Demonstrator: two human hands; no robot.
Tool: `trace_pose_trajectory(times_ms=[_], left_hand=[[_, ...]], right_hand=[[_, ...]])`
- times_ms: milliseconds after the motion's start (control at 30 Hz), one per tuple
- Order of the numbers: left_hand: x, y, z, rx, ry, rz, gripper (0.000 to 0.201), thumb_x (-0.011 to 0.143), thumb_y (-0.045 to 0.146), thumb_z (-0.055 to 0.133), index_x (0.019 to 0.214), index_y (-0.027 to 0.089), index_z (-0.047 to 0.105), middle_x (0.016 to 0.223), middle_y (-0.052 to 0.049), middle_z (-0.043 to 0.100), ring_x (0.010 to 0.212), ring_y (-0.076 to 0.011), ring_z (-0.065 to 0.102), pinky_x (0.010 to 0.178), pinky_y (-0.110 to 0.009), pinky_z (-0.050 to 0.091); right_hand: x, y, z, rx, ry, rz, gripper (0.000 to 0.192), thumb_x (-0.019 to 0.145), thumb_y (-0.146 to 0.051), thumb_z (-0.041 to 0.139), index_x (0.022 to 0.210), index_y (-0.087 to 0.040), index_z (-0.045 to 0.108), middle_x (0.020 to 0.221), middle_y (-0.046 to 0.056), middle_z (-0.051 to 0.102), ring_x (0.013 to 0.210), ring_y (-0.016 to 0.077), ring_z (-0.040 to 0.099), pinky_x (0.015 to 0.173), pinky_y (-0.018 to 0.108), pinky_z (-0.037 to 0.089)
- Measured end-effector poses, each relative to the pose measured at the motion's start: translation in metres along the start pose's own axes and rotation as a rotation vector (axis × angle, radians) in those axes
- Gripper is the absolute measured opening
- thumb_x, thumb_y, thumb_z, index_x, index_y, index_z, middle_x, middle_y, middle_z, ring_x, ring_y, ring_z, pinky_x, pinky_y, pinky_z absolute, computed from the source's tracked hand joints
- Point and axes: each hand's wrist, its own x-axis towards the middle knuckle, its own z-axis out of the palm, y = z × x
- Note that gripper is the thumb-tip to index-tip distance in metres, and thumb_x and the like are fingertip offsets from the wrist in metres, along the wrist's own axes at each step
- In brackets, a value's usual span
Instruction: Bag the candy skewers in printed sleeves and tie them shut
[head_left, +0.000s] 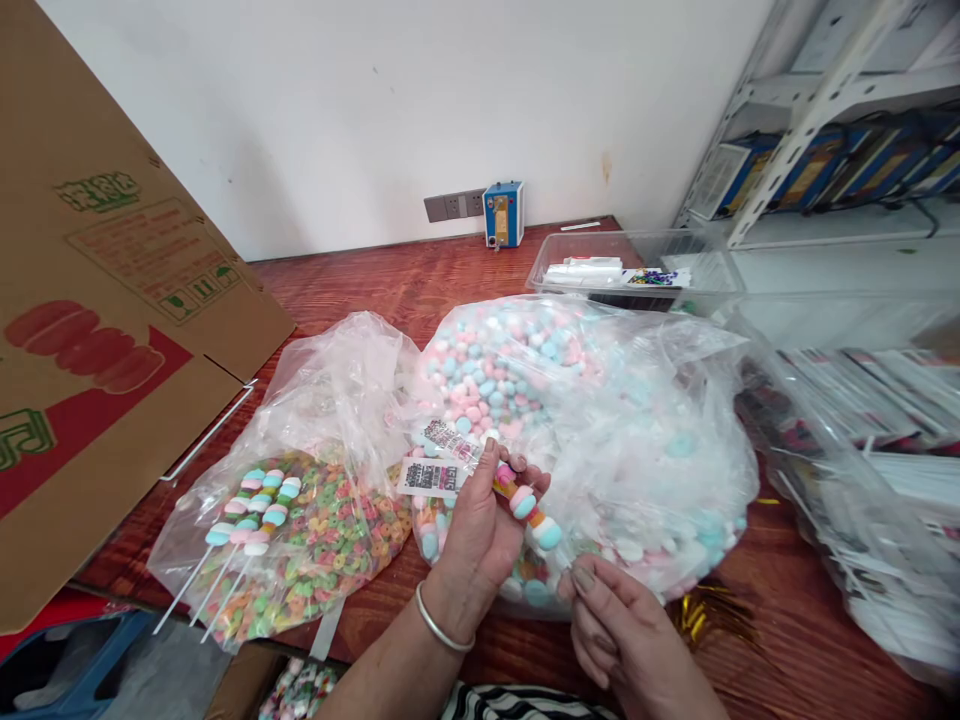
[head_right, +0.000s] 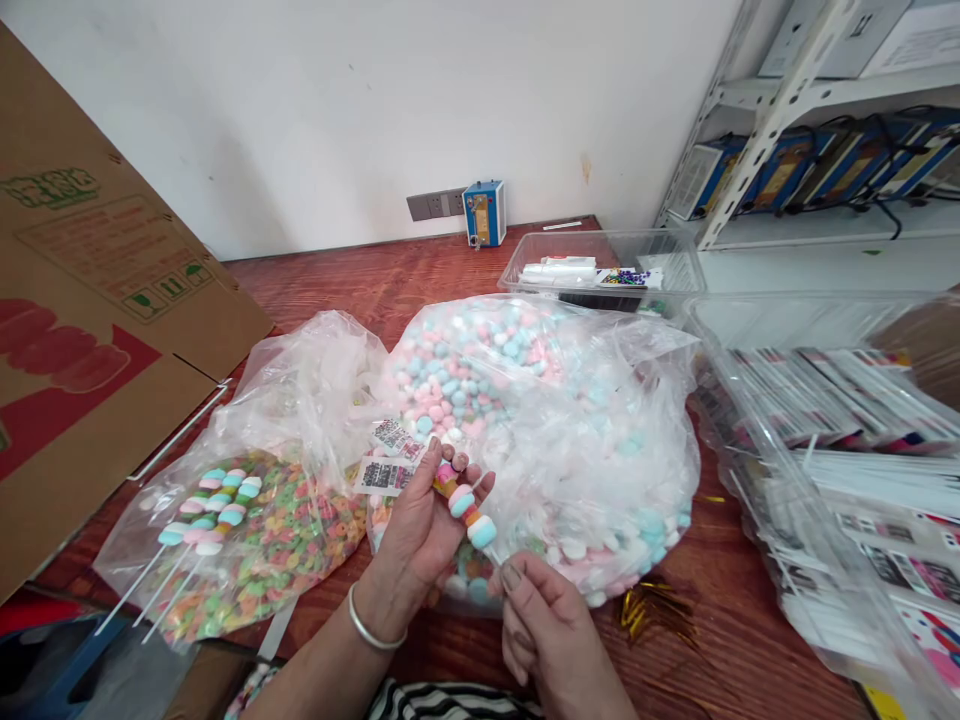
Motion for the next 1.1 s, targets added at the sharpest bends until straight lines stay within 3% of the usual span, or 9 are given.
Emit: trace_pose_trajectory(times_ms=[133,200,300,467,567,667,767,900,1100], left_hand=[[-0.002,-0.004,0.002,0.047,0.012,-0.012,0.022,0.081,0.031,0.071,0.077,0.016,0.055,0.073,0.001,0.058,0.069,-0.0118,0.060,0.077,-0.031,0.052],[-0.002,-0.004,0.003,0.071,0.021,-0.015,0.025,0.080,0.035,0.071,0.077,0.016,0.054,0.074,0.001,0.058,0.071,-0.0123,0.060,0.078,-0.032,0.052],[-0.003,-0.003,0.002,0.107,0.005,-0.027,0.028,0.080,0.038,0.071,0.077,0.016,0.054,0.074,0.000,0.058,0.072,-0.0133,0.060,0.077,-0.033,0.051],[-0.005,-0.002,0.001,0.148,-0.046,-0.076,0.030,0.080,0.042,0.070,0.075,0.016,0.054,0.075,0.000,0.058,0.072,-0.0147,0.061,0.077,-0.033,0.050],[-0.006,-0.001,0.001,0.134,-0.113,-0.101,0.025,0.083,0.038,0.067,0.076,0.016,0.056,0.075,-0.001,0.058,0.074,-0.0141,0.060,0.081,-0.033,0.050],[-0.007,0.002,0.001,0.129,-0.188,-0.123,0.023,0.086,0.036,0.063,0.076,0.016,0.057,0.074,-0.001,0.057,0.075,-0.0141,0.059,0.085,-0.035,0.050],[-0.007,0.004,0.000,0.135,-0.275,-0.152,0.024,0.087,0.036,0.061,0.075,0.016,0.058,0.074,-0.001,0.056,0.076,-0.0148,0.059,0.089,-0.037,0.049],[-0.007,0.001,-0.002,0.133,-0.314,-0.180,0.025,0.089,0.036,0.060,0.074,0.016,0.058,0.074,-0.002,0.058,0.079,-0.0153,0.060,0.094,-0.037,0.047],[-0.003,0.004,-0.007,0.159,-0.262,-0.112,0.026,0.082,0.037,0.068,0.097,0.015,0.066,0.103,-0.009,0.067,0.098,-0.0222,0.064,0.096,-0.041,0.047]], right_hand=[[0.004,0.002,-0.005,-0.755,0.215,-0.632,0.023,0.096,-0.030,0.050,0.078,-0.019,0.059,0.064,0.000,0.058,0.056,0.0122,0.054,0.054,0.023,0.040],[0.006,0.002,-0.008,-1.038,0.295,-0.896,0.017,0.095,-0.019,0.050,0.083,-0.018,0.062,0.064,0.001,0.061,0.058,0.0137,0.057,0.058,0.024,0.040],[0.007,0.000,-0.012,-1.302,0.371,-1.045,0.013,0.094,-0.015,0.051,0.089,-0.017,0.064,0.060,0.001,0.059,0.056,0.0154,0.055,0.060,0.027,0.039],[0.008,-0.005,-0.014,-1.307,0.332,-0.954,0.019,0.094,-0.021,0.054,0.077,-0.019,0.062,0.057,0.001,0.058,0.055,0.0152,0.053,0.060,0.028,0.038],[0.006,-0.007,-0.012,-0.840,0.148,-0.596,0.029,0.097,-0.032,0.047,0.074,-0.019,0.058,0.056,-0.001,0.056,0.049,0.0122,0.051,0.050,0.024,0.037],[0.004,-0.010,-0.007,-0.199,-0.034,-0.098,0.034,0.096,-0.048,0.045,0.077,-0.020,0.054,0.044,-0.009,0.042,0.032,0.0070,0.033,0.034,0.020,0.024],[0.005,-0.015,-0.002,0.265,-0.136,0.129,0.031,0.091,-0.049,0.056,0.078,-0.020,0.055,0.037,-0.014,0.031,0.026,0.0028,0.017,0.031,0.017,0.017],[0.009,-0.016,0.006,0.413,-0.172,0.148,0.031,0.087,-0.047,0.062,0.077,-0.019,0.055,0.037,-0.016,0.026,0.026,0.0017,0.013,0.031,0.017,0.017],[0.014,-0.011,0.009,0.022,-0.002,-0.077,0.039,0.084,-0.052,0.066,0.072,-0.016,0.055,0.051,-0.009,0.036,0.043,0.0038,0.026,0.040,0.018,0.017]])
